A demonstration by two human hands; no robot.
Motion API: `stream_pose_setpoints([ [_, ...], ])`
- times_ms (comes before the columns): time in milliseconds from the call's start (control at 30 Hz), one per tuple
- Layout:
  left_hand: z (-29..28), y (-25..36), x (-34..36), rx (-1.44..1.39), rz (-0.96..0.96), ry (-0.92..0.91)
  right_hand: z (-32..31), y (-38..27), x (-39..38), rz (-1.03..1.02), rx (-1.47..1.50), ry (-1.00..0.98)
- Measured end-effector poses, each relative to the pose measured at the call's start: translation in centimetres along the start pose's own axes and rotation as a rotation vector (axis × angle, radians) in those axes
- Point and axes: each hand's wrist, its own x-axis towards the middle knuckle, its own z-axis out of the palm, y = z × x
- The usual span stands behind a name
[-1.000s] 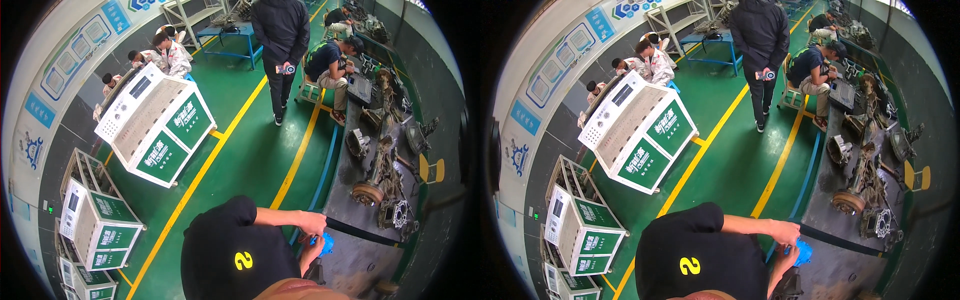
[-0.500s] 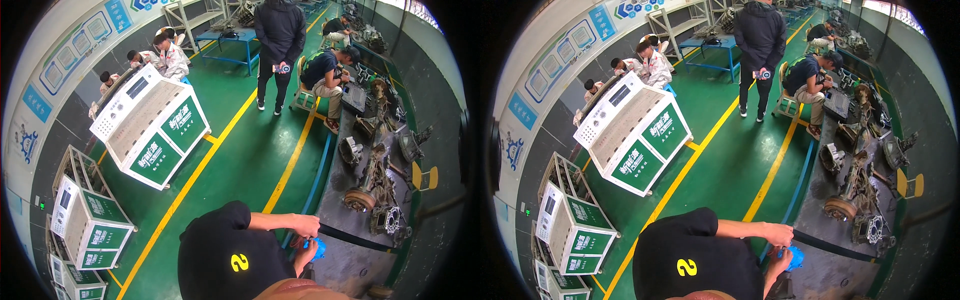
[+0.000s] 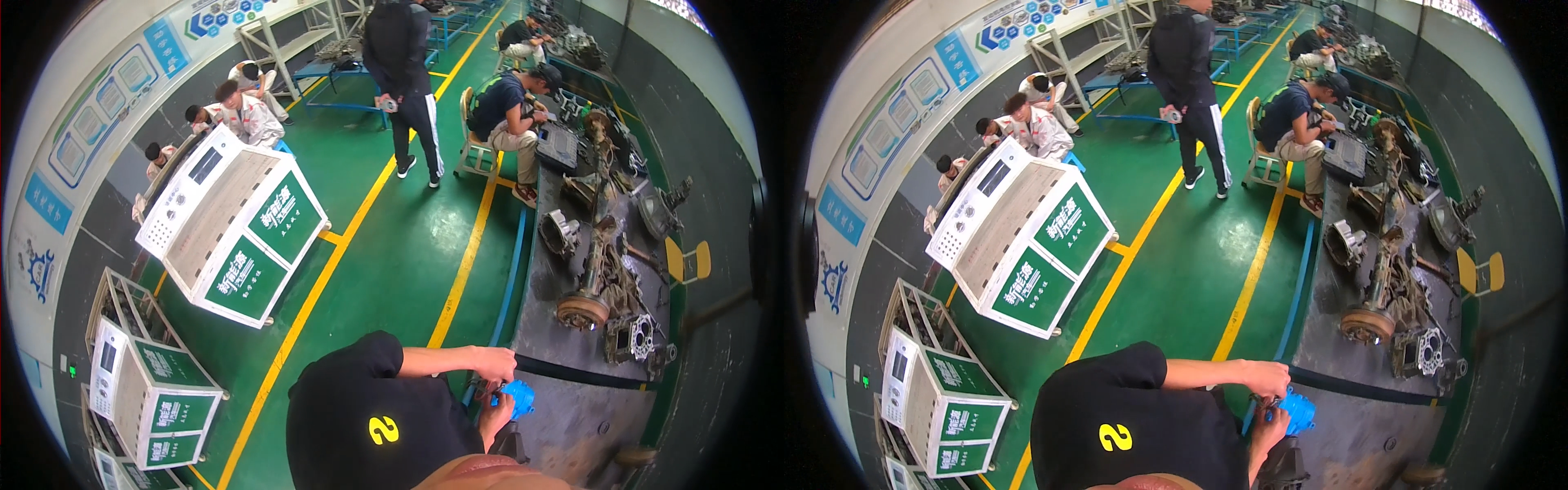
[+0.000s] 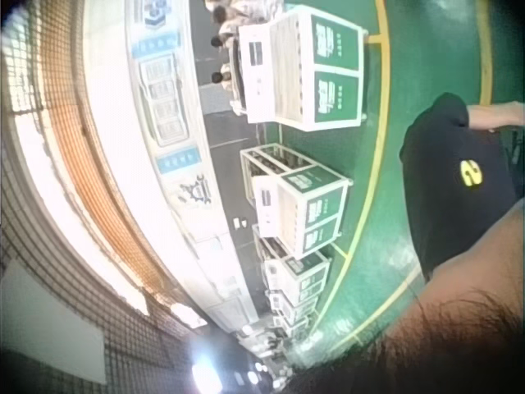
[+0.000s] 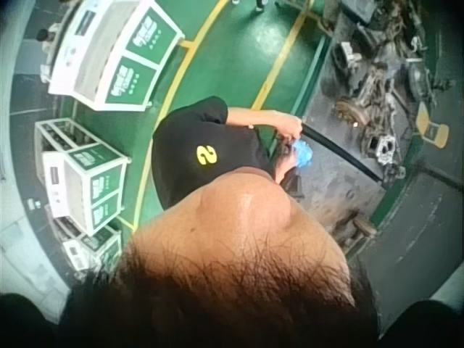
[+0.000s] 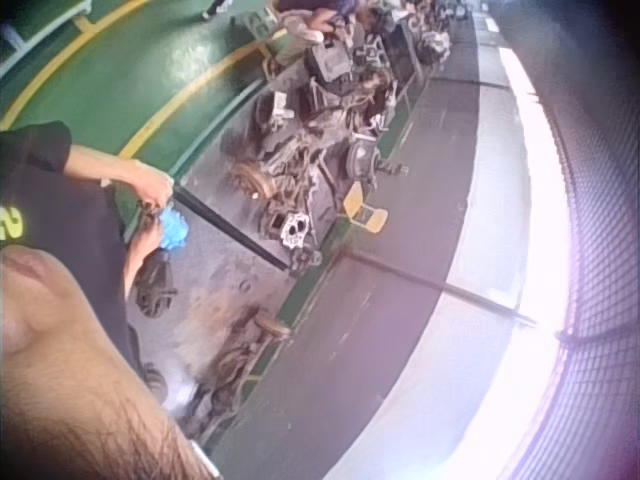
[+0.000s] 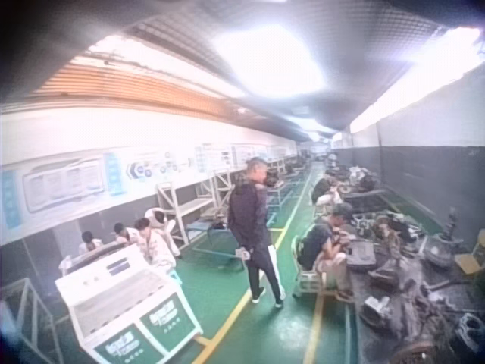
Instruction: The person holds and aligns a metal engine chain over a white control panel, then walks to a workbench and places a blue housing component over the end of the chain.
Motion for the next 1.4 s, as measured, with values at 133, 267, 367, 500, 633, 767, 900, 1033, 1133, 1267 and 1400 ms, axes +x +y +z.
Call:
stream_pose_setpoints([
  [133,1.4,-1.5,0.1,0.074,0.038,-0.063,-0.2,0.6,-1.7,0.038,-0.138,0.027],
  [267,3.4,-2.2,0.6,0.125,0.087,-0.17,-0.3,0.7,-3.6,0.064,-0.208,0.027],
  [367,6.0,-3.5,1.0,0.166,0.18,-0.203,-0.4,0.3,-4.6,0.126,-0.218,0.039],
  [500,6.6,-4.1,3.2,-0.224,0.11,-0.063,0.7,2.5,-4.7,0.246,-0.223,-0.002],
  [633,7.1,-7.5,2.7,0.103,0.305,-0.162,0.8,2.6,-2.4,0.273,-0.297,-0.048],
  [767,10.8,-9.2,2.6,0.207,0.233,-0.501,1.6,4.8,-3.3,0.351,-0.322,-0.03],
  [900,12.9,-8.9,4.0,0.24,0.262,-0.581,2.9,6.9,-4.7,0.397,-0.339,0.006],
  [1033,13.1,-9.8,3.9,0.307,0.259,-0.616,4.0,7.3,-4.1,0.428,-0.337,-0.034],
  [1133,12.7,-11.2,3.4,0.323,0.24,-0.628,5.2,7.3,-3.0,0.41,-0.291,-0.082],
  [1267,12.9,-11.9,3.9,0.378,0.234,-0.598,6.1,7.7,-2.3,0.426,-0.313,-0.089],
  [1400,13.7,-12.0,4.3,0.384,0.211,-0.573,6.3,8.0,-2.1,0.444,-0.334,-0.087],
])
